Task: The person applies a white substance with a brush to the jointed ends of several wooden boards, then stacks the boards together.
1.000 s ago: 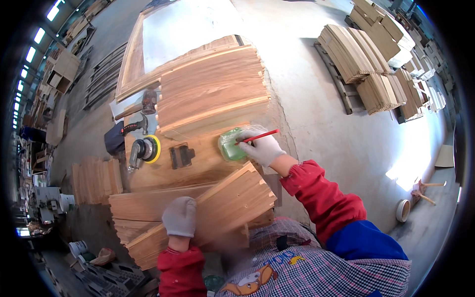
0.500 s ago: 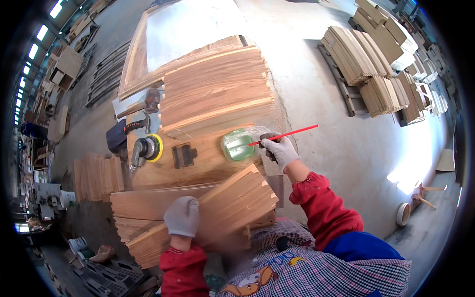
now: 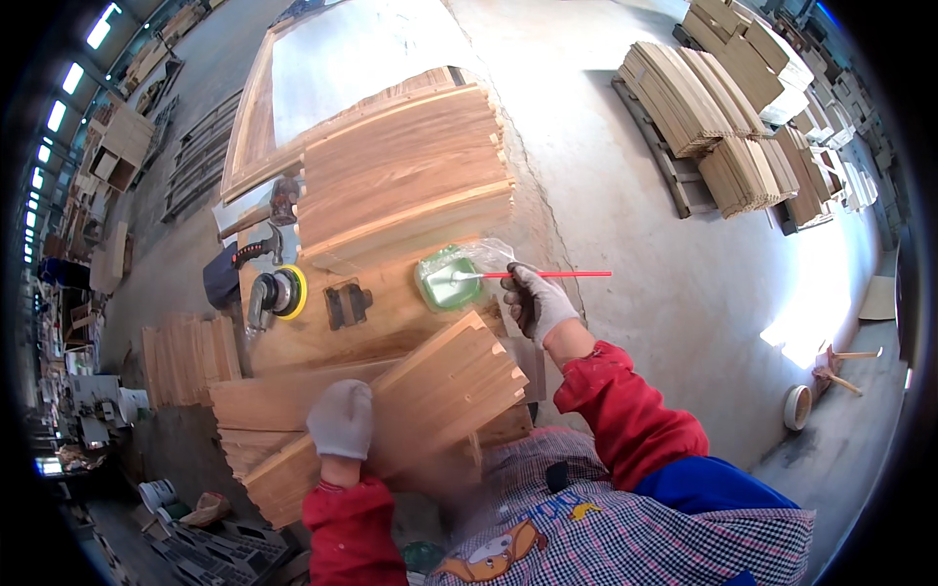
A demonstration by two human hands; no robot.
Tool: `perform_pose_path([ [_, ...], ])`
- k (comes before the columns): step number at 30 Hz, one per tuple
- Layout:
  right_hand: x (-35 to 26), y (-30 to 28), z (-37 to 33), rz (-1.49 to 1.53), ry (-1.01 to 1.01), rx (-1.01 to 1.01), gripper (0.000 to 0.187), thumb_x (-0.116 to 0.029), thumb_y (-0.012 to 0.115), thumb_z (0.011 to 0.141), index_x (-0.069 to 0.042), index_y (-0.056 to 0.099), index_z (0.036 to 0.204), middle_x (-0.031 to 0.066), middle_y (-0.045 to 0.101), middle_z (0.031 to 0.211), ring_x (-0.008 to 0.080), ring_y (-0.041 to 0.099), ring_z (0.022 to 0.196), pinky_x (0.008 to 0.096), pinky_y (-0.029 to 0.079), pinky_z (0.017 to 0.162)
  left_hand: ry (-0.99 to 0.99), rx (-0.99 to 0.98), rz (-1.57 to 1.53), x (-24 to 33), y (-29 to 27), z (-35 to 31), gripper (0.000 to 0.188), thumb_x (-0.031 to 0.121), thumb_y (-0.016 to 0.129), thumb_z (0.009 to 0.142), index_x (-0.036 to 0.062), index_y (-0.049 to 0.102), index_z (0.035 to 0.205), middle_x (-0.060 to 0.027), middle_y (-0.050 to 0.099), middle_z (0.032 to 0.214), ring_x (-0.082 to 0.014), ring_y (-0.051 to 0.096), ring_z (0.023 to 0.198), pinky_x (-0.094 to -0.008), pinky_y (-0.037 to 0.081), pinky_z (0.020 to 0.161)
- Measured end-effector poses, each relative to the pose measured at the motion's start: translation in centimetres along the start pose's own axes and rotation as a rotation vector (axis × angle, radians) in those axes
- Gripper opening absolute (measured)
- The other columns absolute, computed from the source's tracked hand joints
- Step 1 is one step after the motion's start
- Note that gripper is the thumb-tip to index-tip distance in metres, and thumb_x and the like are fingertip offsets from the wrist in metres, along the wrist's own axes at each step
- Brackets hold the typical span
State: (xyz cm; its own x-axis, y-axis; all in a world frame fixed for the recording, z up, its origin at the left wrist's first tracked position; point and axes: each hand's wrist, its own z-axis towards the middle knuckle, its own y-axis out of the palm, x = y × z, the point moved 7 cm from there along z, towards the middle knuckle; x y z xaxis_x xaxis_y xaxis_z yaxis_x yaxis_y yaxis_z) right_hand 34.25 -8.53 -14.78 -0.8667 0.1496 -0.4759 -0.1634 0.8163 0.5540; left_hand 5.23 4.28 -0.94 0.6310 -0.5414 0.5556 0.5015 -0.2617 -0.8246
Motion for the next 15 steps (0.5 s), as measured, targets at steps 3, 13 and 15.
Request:
perform_pose_path([
  [3, -2.1, 0.5, -1.6, 0.055, 0.053, -0.082, 0.012, -0.022, 0.06, 0.093, -0.011, 0.06, 0.096, 0.0028, 0.061, 0.074, 0.0149, 0.057, 0.06, 0.0254, 0.041, 0.047, -0.003, -0.013, 0.027, -0.3, 0.1, -0.1, 0.012, 0.016, 0.06, 0.084, 0.0068, 0.068, 0.087, -0.0132, 0.067, 0.084, -0.0327, 0.065, 0.079, -0.0393, 0.051, 0.072],
  [13, -6.0, 0.7, -8.3, -0.385, -0.124, -0.258, 0.016, -0.024, 0.054, 0.094, -0.008, 0.052, 0.091, 0.0056, 0.054, 0.068, 0.0152, 0.053, 0.051, 0.0265, 0.041, 0.045, -0.029, -0.012, 0.043, -1.1, 0.3, -0.3, 0.014, 0.018, 0.059, 0.084, 0.0073, 0.067, 0.087, -0.0123, 0.067, 0.086, -0.032, 0.065, 0.081, -0.0394, 0.052, 0.074],
  [15, -6.0, 0.6, -8.4, -0.422, -0.149, -0.26, 0.017, -0.024, 0.054, 0.094, -0.008, 0.052, 0.092, 0.0057, 0.054, 0.068, 0.0147, 0.053, 0.051, 0.0263, 0.041, 0.045, -0.029, -0.012, 0.047, -1.2, 0.3, -0.3, 0.014, 0.019, 0.059, 0.085, 0.0072, 0.067, 0.087, -0.0123, 0.067, 0.086, -0.032, 0.065, 0.081, -0.0393, 0.052, 0.074],
])
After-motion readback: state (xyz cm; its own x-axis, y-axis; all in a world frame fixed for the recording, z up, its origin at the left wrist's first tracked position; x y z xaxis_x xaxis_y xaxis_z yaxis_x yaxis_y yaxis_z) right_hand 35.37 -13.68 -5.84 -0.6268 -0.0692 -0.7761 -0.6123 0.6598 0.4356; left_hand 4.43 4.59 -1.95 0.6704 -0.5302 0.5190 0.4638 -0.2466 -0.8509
